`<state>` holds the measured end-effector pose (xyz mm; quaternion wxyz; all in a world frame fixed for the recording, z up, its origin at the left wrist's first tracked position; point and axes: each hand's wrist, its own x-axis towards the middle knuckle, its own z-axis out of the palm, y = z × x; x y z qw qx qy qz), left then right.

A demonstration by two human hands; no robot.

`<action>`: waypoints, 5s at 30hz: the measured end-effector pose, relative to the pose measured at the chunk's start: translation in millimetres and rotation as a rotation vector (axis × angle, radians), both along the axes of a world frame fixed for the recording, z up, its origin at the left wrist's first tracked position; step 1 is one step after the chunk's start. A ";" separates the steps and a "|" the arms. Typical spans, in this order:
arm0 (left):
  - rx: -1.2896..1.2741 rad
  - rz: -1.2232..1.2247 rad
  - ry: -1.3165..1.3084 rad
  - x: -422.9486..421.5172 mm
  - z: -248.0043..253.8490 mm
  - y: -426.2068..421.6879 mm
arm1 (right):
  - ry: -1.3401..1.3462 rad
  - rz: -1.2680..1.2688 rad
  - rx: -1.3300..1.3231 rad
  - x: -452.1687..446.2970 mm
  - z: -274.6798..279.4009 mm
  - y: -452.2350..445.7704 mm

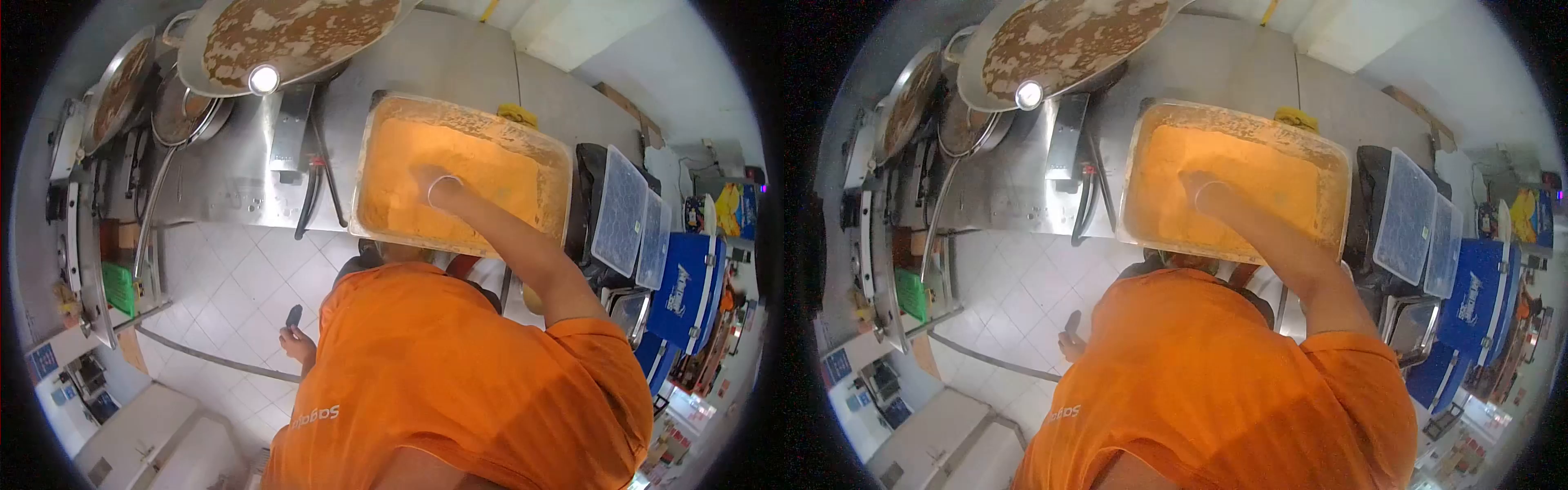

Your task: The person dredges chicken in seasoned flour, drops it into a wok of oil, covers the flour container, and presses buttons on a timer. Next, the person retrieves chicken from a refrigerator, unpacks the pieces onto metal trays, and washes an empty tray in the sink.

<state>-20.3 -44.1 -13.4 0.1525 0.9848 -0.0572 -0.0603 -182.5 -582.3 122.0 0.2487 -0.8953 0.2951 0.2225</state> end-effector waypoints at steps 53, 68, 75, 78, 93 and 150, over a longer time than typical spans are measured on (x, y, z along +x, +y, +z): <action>-0.080 -0.149 -0.023 20.9 4.9 -50.9 | -0.497 0.136 0.683 2.6 -111.1 -5.4; -0.039 -0.114 0.016 34.2 6.5 -42.7 | -0.050 -0.139 0.267 52.9 -43.1 -29.9; -0.026 -0.077 0.024 21.5 6.9 -24.3 | 0.098 0.002 -0.052 9.1 -42.2 2.7; 0.013 -0.030 0.076 17.8 -1.9 -16.9 | 0.203 0.008 -0.104 16.9 -18.1 5.9; -0.159 -0.136 0.032 38.3 0.8 -54.0 | 0.037 -0.070 -0.139 -12.3 -10.2 20.3; -0.137 -0.130 0.051 44.8 1.5 -39.7 | 0.117 0.075 0.048 23.2 22.5 40.3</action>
